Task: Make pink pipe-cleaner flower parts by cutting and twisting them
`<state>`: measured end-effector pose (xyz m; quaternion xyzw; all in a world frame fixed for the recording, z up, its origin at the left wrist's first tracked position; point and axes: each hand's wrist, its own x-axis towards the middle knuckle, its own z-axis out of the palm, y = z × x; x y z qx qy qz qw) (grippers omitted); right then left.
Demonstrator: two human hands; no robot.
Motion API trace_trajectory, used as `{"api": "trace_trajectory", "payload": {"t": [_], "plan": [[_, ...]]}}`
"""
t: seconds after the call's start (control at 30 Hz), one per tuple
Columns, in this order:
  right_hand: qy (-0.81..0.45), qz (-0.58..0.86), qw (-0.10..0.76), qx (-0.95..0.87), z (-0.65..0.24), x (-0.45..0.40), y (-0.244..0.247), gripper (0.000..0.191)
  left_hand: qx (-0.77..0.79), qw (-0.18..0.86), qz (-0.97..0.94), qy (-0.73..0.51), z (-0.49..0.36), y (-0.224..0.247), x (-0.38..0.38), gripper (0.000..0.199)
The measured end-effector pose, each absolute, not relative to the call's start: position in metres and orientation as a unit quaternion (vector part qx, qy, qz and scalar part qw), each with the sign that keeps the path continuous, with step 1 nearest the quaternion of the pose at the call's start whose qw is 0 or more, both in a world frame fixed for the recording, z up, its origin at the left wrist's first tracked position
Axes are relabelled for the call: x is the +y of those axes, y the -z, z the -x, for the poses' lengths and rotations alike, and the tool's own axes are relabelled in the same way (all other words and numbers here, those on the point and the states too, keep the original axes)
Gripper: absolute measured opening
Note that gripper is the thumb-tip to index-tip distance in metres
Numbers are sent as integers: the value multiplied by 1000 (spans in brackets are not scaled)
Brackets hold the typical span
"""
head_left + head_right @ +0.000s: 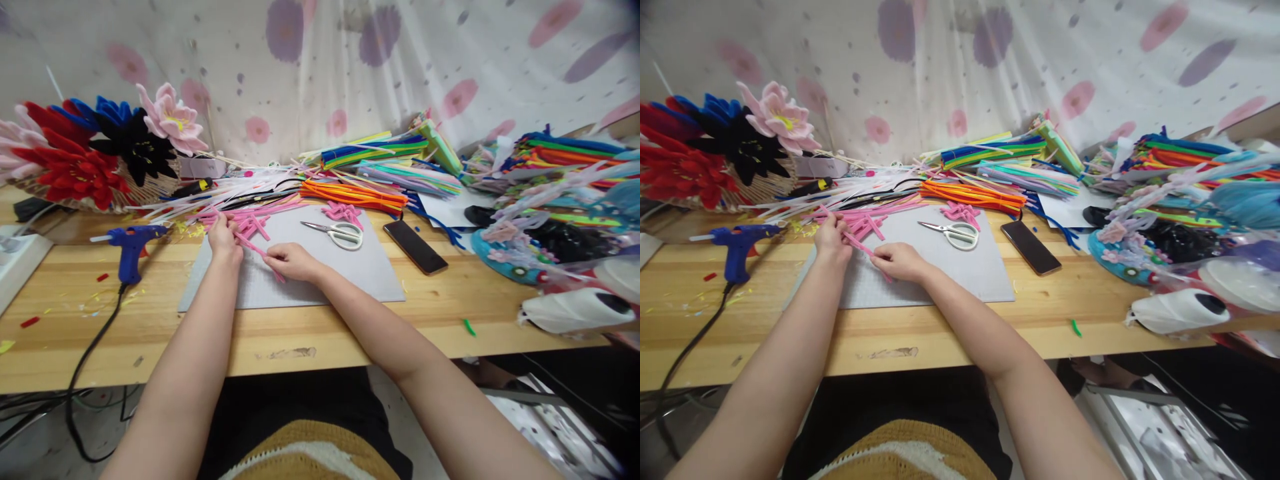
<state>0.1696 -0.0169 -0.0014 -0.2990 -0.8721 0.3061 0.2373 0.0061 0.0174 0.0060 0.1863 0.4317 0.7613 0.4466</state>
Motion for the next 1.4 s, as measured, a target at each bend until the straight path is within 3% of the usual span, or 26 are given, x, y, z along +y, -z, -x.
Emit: {"api": "trace_trajectory", "payload": {"t": [0.4,0.63,0.83,0.93,1.07,1.17,1.27,1.4], "plan": [[-203,201,255,-924,-162,-19,3,28,474,396,-89,-781,5,-23,15,36],[-139,191,218,-947,-165,-19,4,23,470,404,-38,-784,5,-27,11,36],[-92,198,213,-952,-175,-18,7,22,455,363,-141,-801,11,-25,8,34],[-87,219,208,-949,-178,-18,7,26,426,394,-193,-791,15,-25,6,34],[-159,293,232,-914,-181,-21,1,37,374,428,-211,-795,21,-28,2,38],[-278,384,306,-826,-178,-21,-2,41,343,430,-205,-810,21,-29,-1,41],[-414,370,352,-753,-167,-16,1,39,318,422,-202,-824,16,-29,-2,42],[-570,280,263,-727,-150,-14,8,24,305,417,-206,-831,4,-28,0,43]]}}
